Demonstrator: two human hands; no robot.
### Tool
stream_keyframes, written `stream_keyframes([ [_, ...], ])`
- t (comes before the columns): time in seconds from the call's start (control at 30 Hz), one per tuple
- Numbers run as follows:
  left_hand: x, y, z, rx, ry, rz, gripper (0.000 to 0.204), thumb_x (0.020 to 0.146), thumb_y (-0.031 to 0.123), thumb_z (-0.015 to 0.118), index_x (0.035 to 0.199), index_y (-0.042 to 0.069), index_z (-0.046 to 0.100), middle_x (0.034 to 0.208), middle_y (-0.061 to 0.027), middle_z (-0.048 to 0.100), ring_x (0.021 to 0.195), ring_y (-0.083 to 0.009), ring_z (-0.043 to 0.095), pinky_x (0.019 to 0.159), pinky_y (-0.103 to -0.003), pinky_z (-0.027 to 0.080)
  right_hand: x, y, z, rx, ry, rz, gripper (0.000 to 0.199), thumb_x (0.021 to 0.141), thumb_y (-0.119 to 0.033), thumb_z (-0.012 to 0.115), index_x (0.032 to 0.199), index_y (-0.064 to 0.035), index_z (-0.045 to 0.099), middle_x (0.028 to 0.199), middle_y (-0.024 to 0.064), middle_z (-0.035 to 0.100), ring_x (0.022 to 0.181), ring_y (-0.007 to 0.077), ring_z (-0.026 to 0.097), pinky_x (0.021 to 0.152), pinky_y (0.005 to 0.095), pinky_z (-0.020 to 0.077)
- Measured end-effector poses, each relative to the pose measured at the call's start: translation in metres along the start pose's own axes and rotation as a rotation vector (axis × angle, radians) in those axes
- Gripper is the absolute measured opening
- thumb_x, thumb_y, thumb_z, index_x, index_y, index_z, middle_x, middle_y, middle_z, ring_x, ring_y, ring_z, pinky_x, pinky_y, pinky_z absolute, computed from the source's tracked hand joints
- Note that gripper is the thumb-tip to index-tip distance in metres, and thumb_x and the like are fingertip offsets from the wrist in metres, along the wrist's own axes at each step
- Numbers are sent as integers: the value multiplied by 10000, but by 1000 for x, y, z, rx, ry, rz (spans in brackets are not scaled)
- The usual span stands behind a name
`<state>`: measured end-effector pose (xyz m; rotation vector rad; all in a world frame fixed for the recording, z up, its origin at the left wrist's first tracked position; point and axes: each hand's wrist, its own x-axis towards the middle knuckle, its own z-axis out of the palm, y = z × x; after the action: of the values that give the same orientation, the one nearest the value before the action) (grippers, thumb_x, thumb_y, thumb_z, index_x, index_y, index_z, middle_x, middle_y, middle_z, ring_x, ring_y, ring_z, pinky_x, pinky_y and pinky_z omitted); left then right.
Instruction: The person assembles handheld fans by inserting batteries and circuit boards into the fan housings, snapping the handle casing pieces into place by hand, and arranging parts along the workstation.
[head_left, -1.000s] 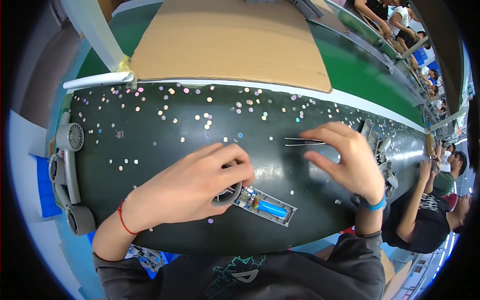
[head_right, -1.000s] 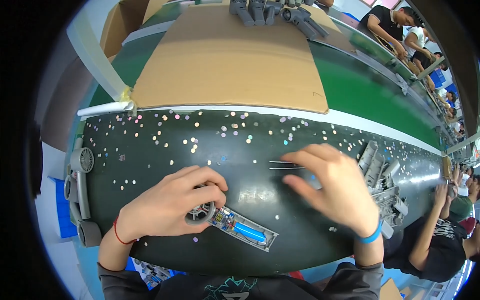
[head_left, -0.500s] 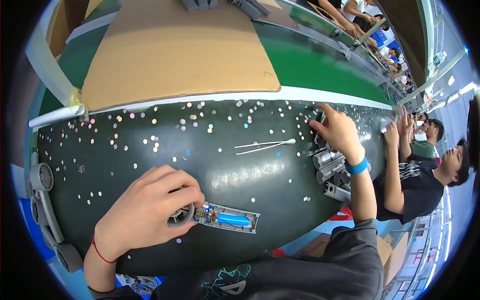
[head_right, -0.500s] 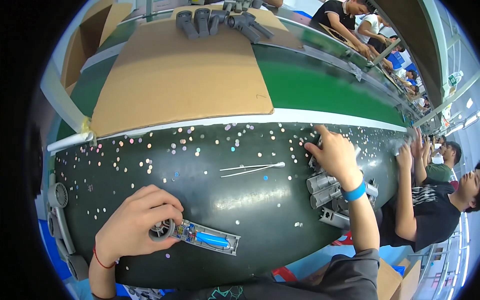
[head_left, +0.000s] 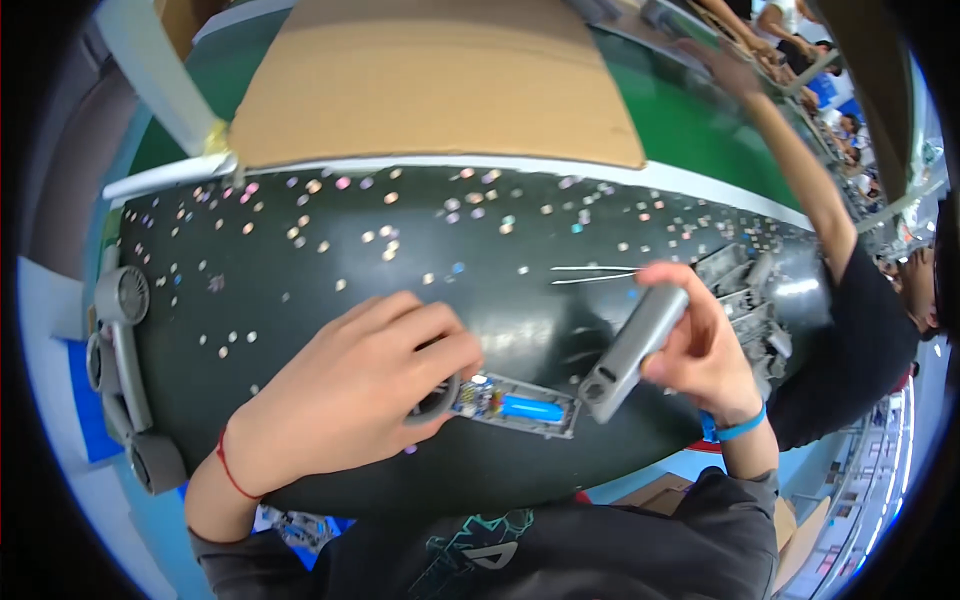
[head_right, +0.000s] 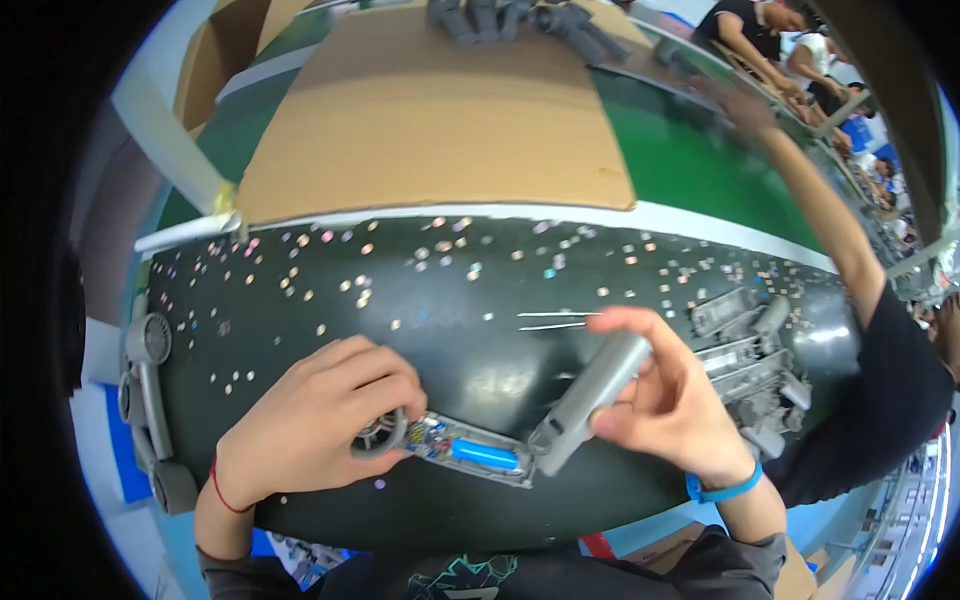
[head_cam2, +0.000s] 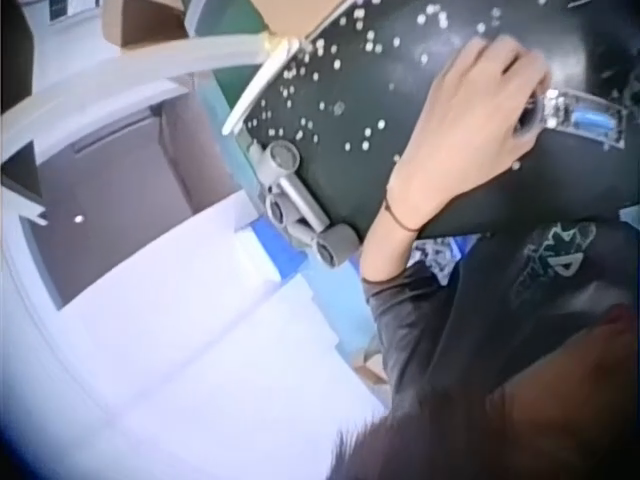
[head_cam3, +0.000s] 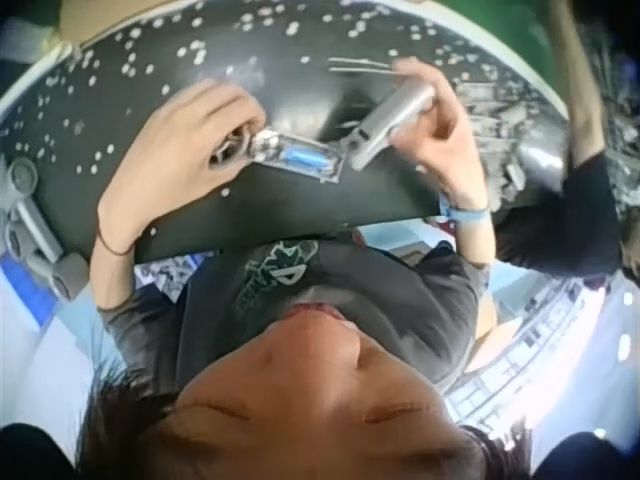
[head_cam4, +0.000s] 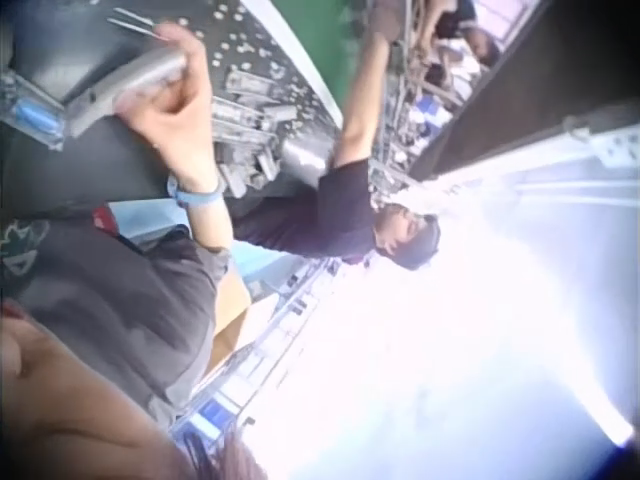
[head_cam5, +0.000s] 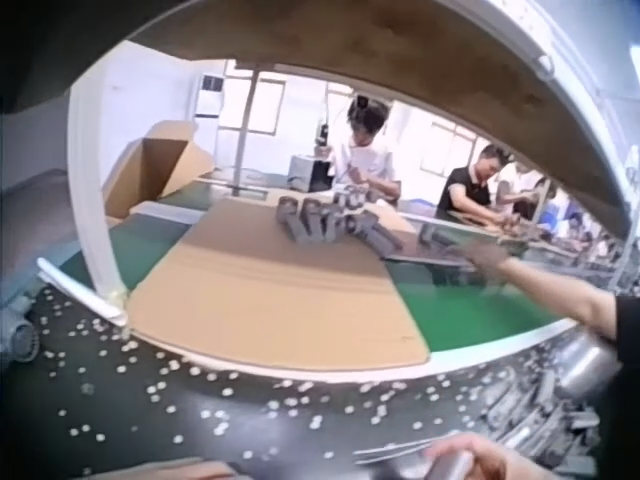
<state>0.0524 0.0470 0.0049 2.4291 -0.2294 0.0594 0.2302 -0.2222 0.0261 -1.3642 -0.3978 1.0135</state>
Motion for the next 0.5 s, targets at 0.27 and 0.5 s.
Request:
stream_keyframes([
  [0.27, 5, 6, -3, 70, -9, 6, 406, 671, 70, 844, 1001, 106, 609, 1057, -19, 629, 960, -255, 592, 826, -372, 513, -21, 11, -24, -359, 62, 48, 635, 765, -58, 898, 1328, -27, 607, 1165, 38, 653, 1030, 104, 649, 861, 259, 544],
  [0.5, -4, 1, -2, 41, -29, -4, 404, 661, 60, 847, 987, 115, 614, 1051, -11, 629, 947, -249, 589, 797, -360, 515, -34, 8, -39, -953, 21, -16, 484, 726, -216, 926, 1069, -46, 630, 1147, 84, 661, 931, 150, 641, 761, 277, 511],
])
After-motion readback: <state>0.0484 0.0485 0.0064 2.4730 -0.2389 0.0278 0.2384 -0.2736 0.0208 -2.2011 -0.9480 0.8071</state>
